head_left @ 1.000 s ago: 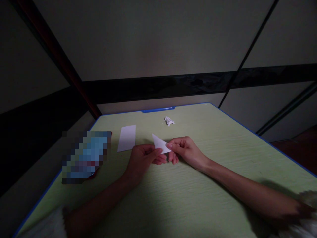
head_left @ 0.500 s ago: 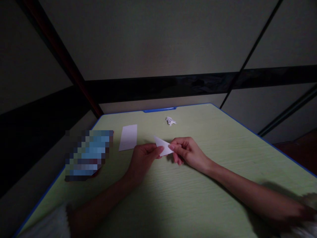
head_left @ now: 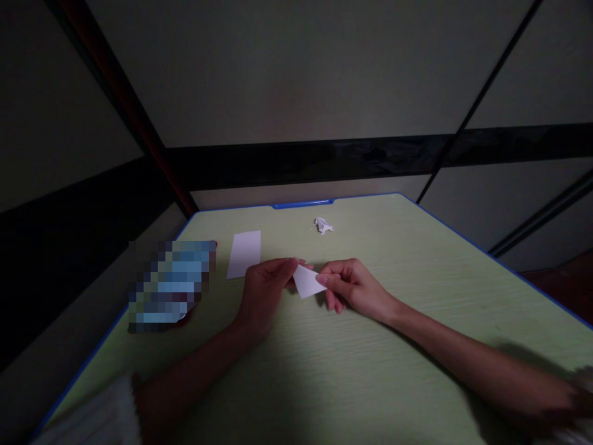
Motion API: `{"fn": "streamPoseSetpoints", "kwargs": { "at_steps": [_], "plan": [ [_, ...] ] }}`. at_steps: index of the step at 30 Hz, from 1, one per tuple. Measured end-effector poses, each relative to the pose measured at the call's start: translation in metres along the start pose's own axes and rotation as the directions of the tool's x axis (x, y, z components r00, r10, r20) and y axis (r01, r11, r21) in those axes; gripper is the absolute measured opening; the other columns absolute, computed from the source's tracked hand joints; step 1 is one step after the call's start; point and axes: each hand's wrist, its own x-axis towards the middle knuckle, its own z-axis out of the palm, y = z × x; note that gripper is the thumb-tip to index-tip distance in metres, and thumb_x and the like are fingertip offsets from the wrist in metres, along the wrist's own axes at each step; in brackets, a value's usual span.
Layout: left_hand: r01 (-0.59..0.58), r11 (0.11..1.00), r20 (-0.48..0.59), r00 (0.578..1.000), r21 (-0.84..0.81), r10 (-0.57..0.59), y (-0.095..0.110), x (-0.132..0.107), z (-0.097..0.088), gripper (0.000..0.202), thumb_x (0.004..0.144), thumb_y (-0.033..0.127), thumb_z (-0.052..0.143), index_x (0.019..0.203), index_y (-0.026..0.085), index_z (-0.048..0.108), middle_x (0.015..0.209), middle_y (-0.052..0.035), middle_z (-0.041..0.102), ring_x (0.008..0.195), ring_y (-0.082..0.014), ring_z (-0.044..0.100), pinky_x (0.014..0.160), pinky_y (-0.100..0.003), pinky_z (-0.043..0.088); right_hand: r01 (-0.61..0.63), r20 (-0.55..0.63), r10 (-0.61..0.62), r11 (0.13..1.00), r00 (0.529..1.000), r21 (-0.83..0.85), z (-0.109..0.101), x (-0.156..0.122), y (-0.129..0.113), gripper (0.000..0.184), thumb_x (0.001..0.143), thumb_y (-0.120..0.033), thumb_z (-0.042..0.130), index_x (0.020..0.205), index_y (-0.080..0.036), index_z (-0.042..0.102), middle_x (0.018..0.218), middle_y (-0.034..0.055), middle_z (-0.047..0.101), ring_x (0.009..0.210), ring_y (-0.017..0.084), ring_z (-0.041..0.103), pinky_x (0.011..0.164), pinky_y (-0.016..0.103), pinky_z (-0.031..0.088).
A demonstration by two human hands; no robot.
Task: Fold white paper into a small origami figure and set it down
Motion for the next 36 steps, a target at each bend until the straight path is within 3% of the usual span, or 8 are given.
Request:
{"fn": "streamPoseSetpoints", "kwargs": {
  "at_steps": [6, 19, 22, 26, 30, 33, 36],
  "plan": [
    [0.043, 0.995, -0.018, 0.999, -0.095, -0.045, -0.002, 0.001, -0.001, 0.015, 0.063, 0.027, 0.062, 0.062, 0.012, 0.062, 0.06, -0.0029, 0.067, 0.059, -0.0133, 0.06, 0.062, -0.026, 0.046, 0.017, 0.023, -0.017, 0.999, 1.0, -0.029, 0.001, -0.001, -0.002, 0.03, 0.073, -0.036, 0.051, 0.056, -0.012, 0.05, 0.039, -0.0044, 0.05, 0.031, 0.002, 0.041, 0.033, 0.014, 0.031],
    [0.131, 0.97, 0.089, 0.989, -0.204, -0.114, 0.002, 0.002, -0.001, 0.013, 0.061, 0.025, 0.062, 0.056, 0.013, 0.06, 0.051, -0.001, 0.063, 0.049, -0.0102, 0.055, 0.053, -0.022, 0.044, 0.1, 0.096, -0.095, 0.994, 0.991, -0.05, -0.004, -0.002, -0.006, 0.027, 0.073, -0.035, 0.052, 0.058, -0.013, 0.05, 0.04, -0.0046, 0.049, 0.033, 0.003, 0.04, 0.034, 0.016, 0.031],
    [0.094, 0.986, 0.081, 0.993, -0.141, -0.083, 0.0, 0.003, -0.002, 0.014, 0.06, 0.026, 0.063, 0.058, 0.012, 0.061, 0.054, -0.0021, 0.064, 0.052, -0.0116, 0.057, 0.055, -0.024, 0.045, 0.118, 0.055, -0.114, 0.989, 0.992, -0.086, -0.005, -0.003, -0.004, 0.026, 0.074, -0.033, 0.051, 0.057, -0.013, 0.052, 0.041, -0.0038, 0.049, 0.034, 0.004, 0.04, 0.035, 0.017, 0.029],
    [0.046, 0.999, 0.043, 0.998, -0.023, -0.045, -0.001, 0.003, -0.002, 0.013, 0.058, 0.025, 0.065, 0.06, 0.013, 0.063, 0.053, -0.0004, 0.063, 0.052, -0.0105, 0.057, 0.055, -0.022, 0.046, 0.147, -0.139, -0.152, 0.988, 0.978, -0.044, -0.008, 0.0, 0.0, 0.022, 0.071, -0.031, 0.055, 0.058, -0.013, 0.052, 0.04, -0.0061, 0.044, 0.034, 0.003, 0.032, 0.034, 0.017, 0.021],
    [0.074, 0.988, 0.179, 0.979, 0.138, -0.098, 0.003, 0.0, -0.001, 0.012, 0.063, 0.025, 0.061, 0.058, 0.014, 0.063, 0.053, -0.002, 0.064, 0.052, -0.0109, 0.058, 0.055, -0.021, 0.045, 0.24, -0.287, -0.195, 0.962, 0.938, 0.131, -0.01, 0.006, 0.004, 0.024, 0.065, -0.031, 0.061, 0.054, -0.014, 0.048, 0.041, -0.0075, 0.039, 0.037, 0.003, 0.031, 0.037, 0.018, 0.02],
    [0.016, 0.962, 0.337, 0.935, 0.272, -0.111, 0.006, -0.004, 0.002, 0.017, 0.066, 0.025, 0.056, 0.056, 0.014, 0.064, 0.053, -0.0036, 0.064, 0.051, -0.0119, 0.057, 0.053, -0.022, 0.042, 0.212, -0.223, -0.168, 0.958, 0.96, 0.192, -0.007, 0.006, 0.004, 0.026, 0.064, -0.034, 0.062, 0.054, -0.015, 0.047, 0.045, -0.0056, 0.044, 0.04, 0.004, 0.037, 0.04, 0.019, 0.026],
    [-0.08, 0.936, 0.398, 0.915, 0.342, -0.067, 0.005, -0.006, 0.003, 0.023, 0.068, 0.026, 0.051, 0.049, 0.014, 0.058, 0.044, 0.0014, 0.053, 0.043, -0.0086, 0.046, 0.045, -0.019, 0.034, 0.167, -0.115, -0.151, 0.976, 0.982, 0.143, -0.002, 0.002, 0.002, 0.029, 0.063, -0.037, 0.062, 0.053, -0.014, 0.047, 0.044, -0.0059, 0.043, 0.04, 0.004, 0.035, 0.039, 0.018, 0.024]
  ]
}}
